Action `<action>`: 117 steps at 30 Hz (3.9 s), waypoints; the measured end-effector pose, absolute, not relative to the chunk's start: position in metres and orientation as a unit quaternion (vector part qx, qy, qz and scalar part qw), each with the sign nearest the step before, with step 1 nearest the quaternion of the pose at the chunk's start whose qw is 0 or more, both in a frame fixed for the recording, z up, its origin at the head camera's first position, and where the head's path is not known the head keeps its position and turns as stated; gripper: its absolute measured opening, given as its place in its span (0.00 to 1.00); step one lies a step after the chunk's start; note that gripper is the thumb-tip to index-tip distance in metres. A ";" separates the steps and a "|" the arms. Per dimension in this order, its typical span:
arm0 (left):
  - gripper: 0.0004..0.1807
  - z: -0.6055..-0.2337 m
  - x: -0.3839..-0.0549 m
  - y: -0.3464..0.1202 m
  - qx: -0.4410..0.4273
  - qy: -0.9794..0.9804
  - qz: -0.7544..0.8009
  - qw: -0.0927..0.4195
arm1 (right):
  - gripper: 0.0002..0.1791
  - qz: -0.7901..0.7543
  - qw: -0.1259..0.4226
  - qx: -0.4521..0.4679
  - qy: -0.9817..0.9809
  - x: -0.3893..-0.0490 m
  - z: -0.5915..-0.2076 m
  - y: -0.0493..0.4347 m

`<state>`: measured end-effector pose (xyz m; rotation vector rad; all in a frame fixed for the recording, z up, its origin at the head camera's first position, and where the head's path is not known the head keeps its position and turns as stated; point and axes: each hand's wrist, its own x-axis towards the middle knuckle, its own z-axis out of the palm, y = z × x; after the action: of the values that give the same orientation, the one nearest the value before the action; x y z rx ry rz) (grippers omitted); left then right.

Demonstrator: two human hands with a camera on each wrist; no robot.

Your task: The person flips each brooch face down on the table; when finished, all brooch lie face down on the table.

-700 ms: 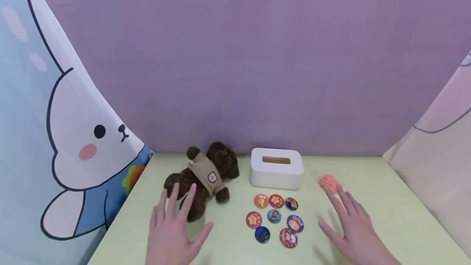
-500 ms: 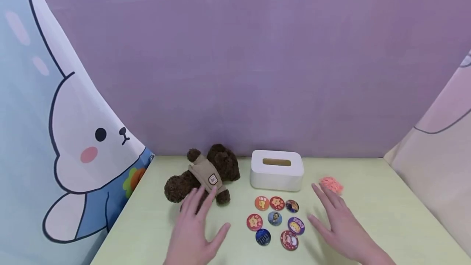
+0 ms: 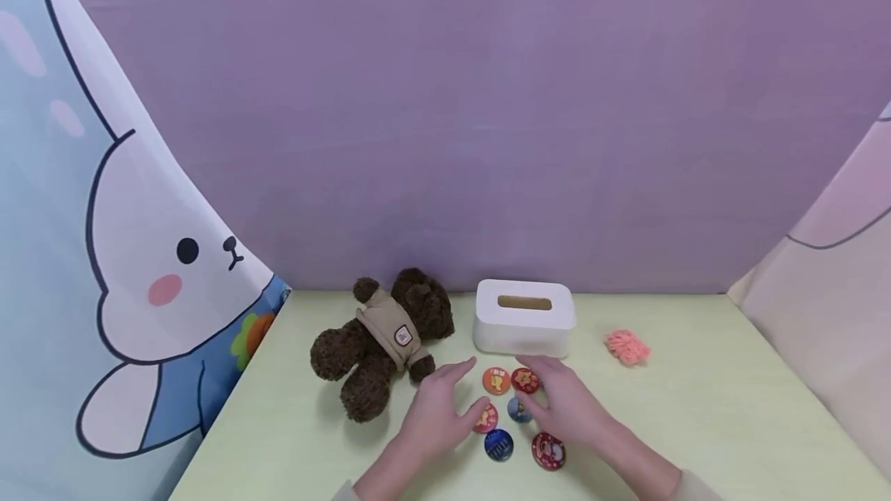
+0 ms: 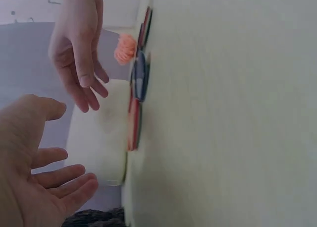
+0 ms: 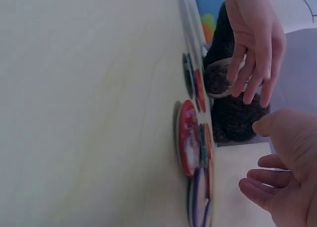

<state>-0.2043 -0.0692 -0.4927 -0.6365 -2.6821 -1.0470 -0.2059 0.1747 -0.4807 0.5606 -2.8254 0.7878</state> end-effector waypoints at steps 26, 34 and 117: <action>0.13 -0.511 -0.250 -0.022 -0.219 -0.951 -0.213 0.036 | 0.18 0.197 0.058 0.245 -0.947 -0.241 -0.506 0.156; 0.09 -0.508 -0.250 -0.029 -0.220 -0.948 -0.223 0.051 | 0.17 0.221 0.063 0.270 -0.935 -0.245 -0.505 0.151; 0.23 -0.464 -0.224 -0.051 -0.270 -0.807 -0.468 0.237 | 0.12 0.569 0.086 0.181 -0.798 -0.222 -0.451 0.155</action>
<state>-0.2240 -0.0514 -0.4645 -0.7404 -2.2137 -1.2828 -0.2224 0.1546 -0.4514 0.5389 -2.3782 1.6955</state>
